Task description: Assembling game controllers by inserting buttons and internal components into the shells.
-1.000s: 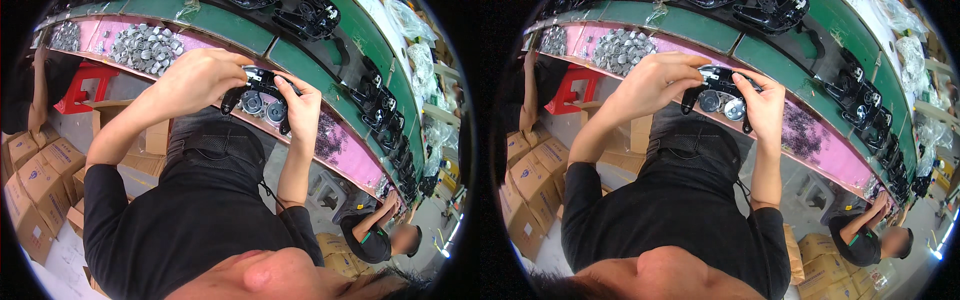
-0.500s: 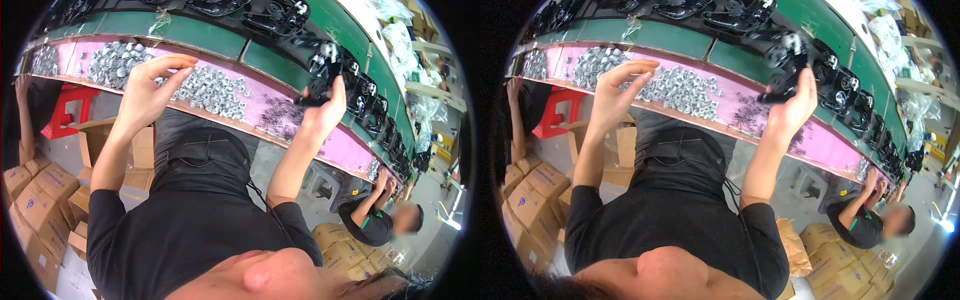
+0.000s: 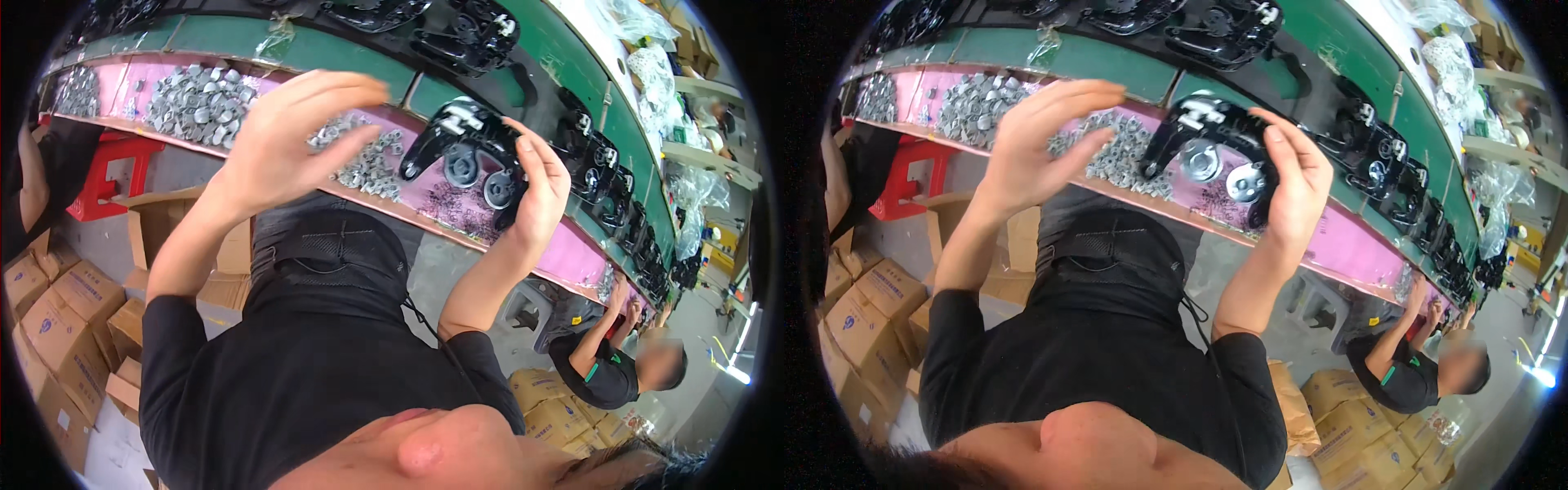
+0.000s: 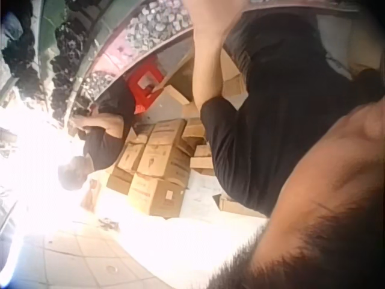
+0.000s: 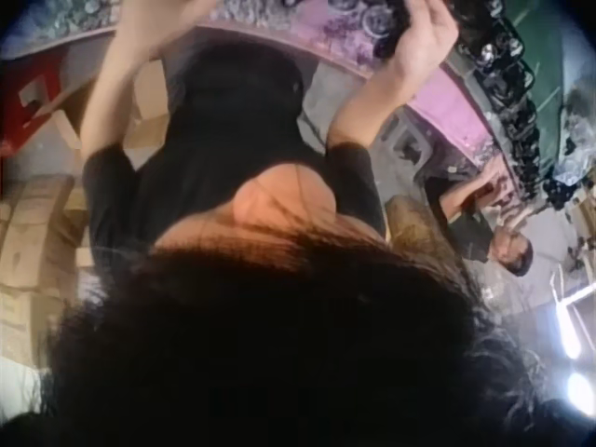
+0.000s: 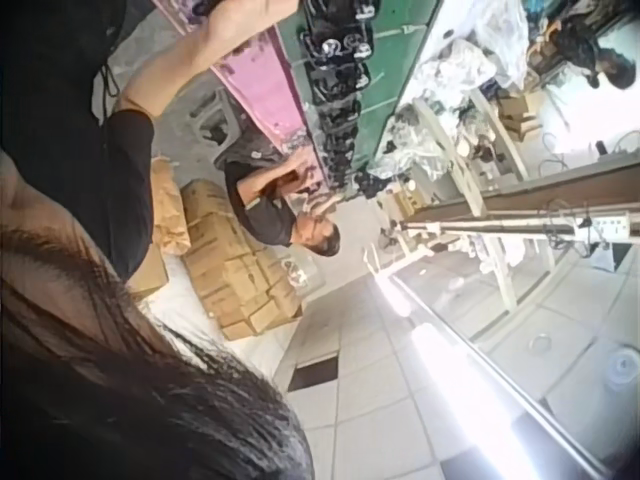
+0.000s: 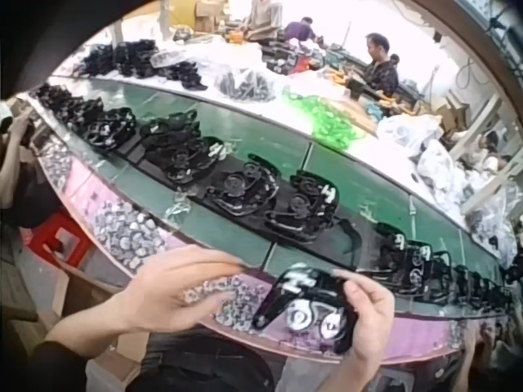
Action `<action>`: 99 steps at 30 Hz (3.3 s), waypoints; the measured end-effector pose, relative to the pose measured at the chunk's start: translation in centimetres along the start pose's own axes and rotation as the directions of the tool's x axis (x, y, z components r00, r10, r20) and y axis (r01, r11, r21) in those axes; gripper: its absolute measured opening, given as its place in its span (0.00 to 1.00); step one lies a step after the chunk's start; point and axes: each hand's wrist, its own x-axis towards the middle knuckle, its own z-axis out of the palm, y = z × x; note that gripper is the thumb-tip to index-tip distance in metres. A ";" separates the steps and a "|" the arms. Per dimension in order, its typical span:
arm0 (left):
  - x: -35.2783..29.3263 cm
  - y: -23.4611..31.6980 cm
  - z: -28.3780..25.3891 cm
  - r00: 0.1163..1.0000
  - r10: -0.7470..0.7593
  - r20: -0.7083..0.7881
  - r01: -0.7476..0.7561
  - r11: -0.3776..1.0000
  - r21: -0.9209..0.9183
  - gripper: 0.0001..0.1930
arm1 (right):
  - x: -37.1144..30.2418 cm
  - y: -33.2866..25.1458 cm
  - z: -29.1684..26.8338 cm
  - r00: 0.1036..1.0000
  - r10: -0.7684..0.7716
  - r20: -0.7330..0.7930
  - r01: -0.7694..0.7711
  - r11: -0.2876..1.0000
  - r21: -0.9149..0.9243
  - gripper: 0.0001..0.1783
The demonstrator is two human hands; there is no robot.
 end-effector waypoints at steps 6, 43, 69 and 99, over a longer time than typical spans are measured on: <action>2.5 -0.3 1.8 0.984 0.010 0.178 -0.020 0.998 0.057 0.25 | -1.2 0.0 2.6 0.989 0.086 0.118 -0.090 0.995 0.032 0.12; 3.2 -0.7 1.9 0.838 -0.074 0.541 0.023 0.995 0.101 0.27 | -0.5 2.2 4.3 0.942 0.196 0.273 -0.217 0.975 0.052 0.12; -3.9 -4.7 -0.9 0.878 -0.478 0.025 0.479 0.874 -0.088 0.11 | 5.7 7.8 -1.2 0.677 -0.300 -0.672 0.268 0.951 -0.155 0.31; -4.2 -10.2 11.6 0.926 -0.378 -0.009 0.353 0.855 0.379 0.12 | -2.2 14.2 5.1 0.994 0.102 0.031 -0.087 0.943 -0.322 0.13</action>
